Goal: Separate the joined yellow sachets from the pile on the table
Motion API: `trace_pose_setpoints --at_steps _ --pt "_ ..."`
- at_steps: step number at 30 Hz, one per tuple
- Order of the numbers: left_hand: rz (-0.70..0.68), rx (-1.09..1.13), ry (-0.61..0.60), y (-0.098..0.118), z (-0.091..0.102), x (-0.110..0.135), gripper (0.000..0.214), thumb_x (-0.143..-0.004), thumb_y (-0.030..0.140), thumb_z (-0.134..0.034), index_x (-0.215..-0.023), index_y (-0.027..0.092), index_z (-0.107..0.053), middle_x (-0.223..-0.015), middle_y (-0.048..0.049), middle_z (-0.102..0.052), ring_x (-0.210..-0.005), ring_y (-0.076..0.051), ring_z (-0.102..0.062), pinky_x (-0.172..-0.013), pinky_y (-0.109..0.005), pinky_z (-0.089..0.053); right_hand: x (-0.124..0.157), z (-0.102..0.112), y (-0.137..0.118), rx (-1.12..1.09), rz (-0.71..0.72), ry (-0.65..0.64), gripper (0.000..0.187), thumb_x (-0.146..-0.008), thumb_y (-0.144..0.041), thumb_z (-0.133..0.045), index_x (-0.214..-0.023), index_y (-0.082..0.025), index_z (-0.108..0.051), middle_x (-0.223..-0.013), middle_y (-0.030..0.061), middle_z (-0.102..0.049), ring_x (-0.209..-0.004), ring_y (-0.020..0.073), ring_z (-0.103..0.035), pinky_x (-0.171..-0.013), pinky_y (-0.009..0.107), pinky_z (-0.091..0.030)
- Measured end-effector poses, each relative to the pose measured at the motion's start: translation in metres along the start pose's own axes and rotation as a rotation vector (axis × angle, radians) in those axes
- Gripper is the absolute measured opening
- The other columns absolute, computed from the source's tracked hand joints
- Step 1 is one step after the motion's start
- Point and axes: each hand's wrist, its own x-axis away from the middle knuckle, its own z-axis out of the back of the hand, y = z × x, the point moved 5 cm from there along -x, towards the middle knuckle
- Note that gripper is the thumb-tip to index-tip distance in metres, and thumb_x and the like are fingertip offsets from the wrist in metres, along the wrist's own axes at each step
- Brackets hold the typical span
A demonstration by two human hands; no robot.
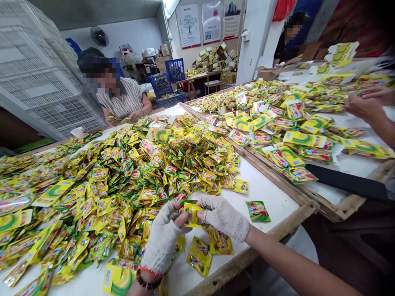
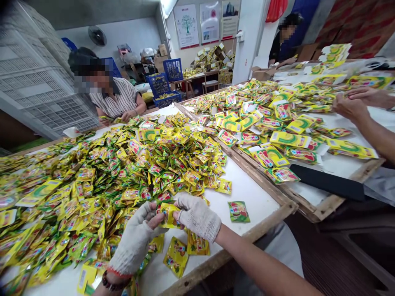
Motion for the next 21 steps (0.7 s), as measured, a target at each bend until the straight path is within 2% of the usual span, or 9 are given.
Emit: trace_pose_setpoints --at_steps 3,5,8,10,13,15,18,19,21 --pt "-0.029 -0.081 -0.017 0.007 0.000 0.004 0.047 -0.066 0.034 -0.076 -0.097 0.013 -0.048 -0.086 -0.0022 -0.054 -0.074 -0.011 -0.056 -0.065 -0.028 -0.055 0.005 0.004 -0.007 0.101 0.037 0.127 0.026 -0.081 -0.028 -0.054 -0.100 -0.011 -0.056 -0.088 0.0047 -0.060 -0.075 0.0115 -0.056 -0.066 0.021 -0.048" --pt "-0.081 -0.145 -0.047 0.016 0.002 0.007 0.042 -0.067 0.034 -0.075 -0.094 0.013 -0.049 -0.082 -0.0015 -0.053 -0.071 -0.010 -0.054 -0.063 -0.028 -0.055 0.006 0.002 -0.014 0.128 0.068 0.166 0.036 -0.081 -0.030 -0.056 -0.112 -0.011 -0.052 -0.098 0.0062 -0.059 -0.085 0.0127 -0.056 -0.075 0.022 -0.048" --pt "-0.176 -0.325 -0.086 0.035 0.014 0.017 0.036 -0.074 0.036 -0.067 -0.097 0.014 -0.050 -0.084 -0.0016 -0.055 -0.072 -0.011 -0.053 -0.067 -0.027 -0.052 0.001 -0.015 -0.023 0.112 0.053 -0.039 0.035 -0.086 -0.035 -0.050 -0.109 -0.010 -0.054 -0.098 0.0077 -0.058 -0.077 0.0126 -0.057 -0.063 0.022 -0.049" --pt "-0.228 -0.670 -0.066 0.046 0.027 0.032 0.028 -0.082 0.038 -0.058 -0.097 0.016 -0.050 -0.086 -0.0017 -0.056 -0.075 -0.011 -0.052 -0.067 -0.024 -0.046 -0.002 -0.021 -0.028 0.105 0.025 -0.113 0.029 -0.087 -0.035 -0.047 -0.099 -0.010 -0.057 -0.089 0.0067 -0.058 -0.066 0.0108 -0.055 -0.054 0.021 -0.046" --pt "-0.166 -1.362 -0.092 0.042 0.050 0.060 0.018 -0.083 0.034 -0.052 -0.088 0.017 -0.052 -0.082 -0.0019 -0.055 -0.075 -0.014 -0.050 -0.066 -0.026 -0.038 -0.004 -0.011 -0.039 0.065 0.049 -0.013 0.028 -0.086 -0.034 -0.051 -0.100 -0.011 -0.058 -0.085 0.0055 -0.059 -0.063 0.0092 -0.052 -0.052 0.019 -0.044" --pt "-0.082 -1.629 -0.206 0.028 0.061 0.077 0.016 -0.076 0.023 -0.054 -0.091 0.019 -0.056 -0.091 -0.0031 -0.056 -0.083 -0.018 -0.051 -0.072 -0.030 -0.038 -0.004 -0.001 -0.043 0.002 0.065 0.054 0.032 -0.084 -0.035 -0.054 -0.105 -0.011 -0.057 -0.086 0.0062 -0.060 -0.060 0.0086 -0.050 -0.050 0.018 -0.044" --pt "-0.051 -1.653 -0.303 0.011 0.067 0.089 0.028 -0.075 0.017 -0.051 -0.102 0.023 -0.057 -0.103 -0.0032 -0.056 -0.094 -0.021 -0.051 -0.079 -0.034 -0.038 -0.002 0.009 -0.037 -0.094 0.044 0.088 0.037 -0.083 -0.036 -0.056 -0.111 -0.011 -0.055 -0.090 0.0076 -0.061 -0.061 0.0087 -0.052 -0.050 0.018 -0.045" --pt "-0.064 -1.582 -0.279 0.010 0.067 0.088 0.023 -0.079 0.021 -0.050 -0.101 0.023 -0.057 -0.101 -0.0026 -0.056 -0.092 -0.020 -0.051 -0.079 -0.033 -0.039 0.000 0.010 -0.032 -0.126 0.029 0.088 0.038 -0.084 -0.037 -0.057 -0.111 -0.011 -0.055 -0.093 0.0078 -0.061 -0.064 0.0092 -0.054 -0.052 0.018 -0.046" --pt "-0.092 -1.359 -0.146 0.014 0.068 0.082 0.020 -0.086 0.033 -0.047 -0.101 0.022 -0.054 -0.095 -0.0013 -0.056 -0.087 -0.016 -0.052 -0.077 -0.030 -0.041 0.004 0.010 -0.020 -0.190 -0.002 0.080 0.039 -0.084 -0.039 -0.057 -0.112 -0.012 -0.055 -0.094 0.0072 -0.060 -0.070 0.0099 -0.056 -0.057 0.018 -0.048"
